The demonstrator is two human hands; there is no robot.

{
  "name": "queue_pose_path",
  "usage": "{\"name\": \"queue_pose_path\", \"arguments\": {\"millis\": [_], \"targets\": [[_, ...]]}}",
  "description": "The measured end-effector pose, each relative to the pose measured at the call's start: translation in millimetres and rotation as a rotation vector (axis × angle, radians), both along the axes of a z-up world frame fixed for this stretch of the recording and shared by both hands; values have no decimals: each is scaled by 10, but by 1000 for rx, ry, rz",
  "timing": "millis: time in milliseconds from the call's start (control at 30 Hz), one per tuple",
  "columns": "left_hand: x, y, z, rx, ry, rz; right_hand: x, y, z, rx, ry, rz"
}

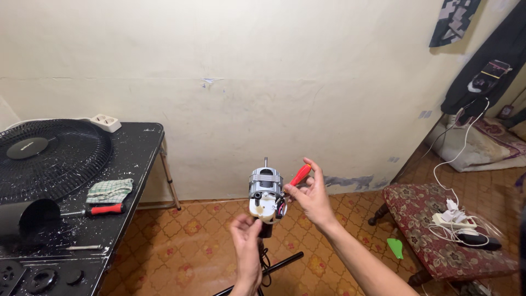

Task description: The person uses a screwdriver to tighten screws on a small electric motor mounted on a tripod. They rotate the motor to access different sides and continue adjusting the screws throughout the clip.

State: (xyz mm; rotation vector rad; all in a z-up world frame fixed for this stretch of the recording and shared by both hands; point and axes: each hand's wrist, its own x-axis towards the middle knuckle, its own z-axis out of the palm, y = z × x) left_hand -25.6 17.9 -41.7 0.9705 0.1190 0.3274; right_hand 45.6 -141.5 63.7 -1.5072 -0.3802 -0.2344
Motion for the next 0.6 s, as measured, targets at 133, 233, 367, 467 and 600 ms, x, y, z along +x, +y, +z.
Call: {"name": "queue_pose_path", "arguments": {"millis": [133, 233, 367, 467, 600], "targets": [[105, 135, 219, 640, -289, 280, -12, 45, -32, 15, -16, 31], [164, 144, 371, 746, -378, 237, -26, 62, -12, -5, -40, 34], [183, 144, 440, 768, -364, 198, -67, 33, 101, -136, -149, 50], [219, 165, 449, 723, -435, 162, -89, 1, 189, -301, -155, 82], [324, 239, 477, 812, -519, 94, -71, -15, 196, -251, -119, 158]]}}
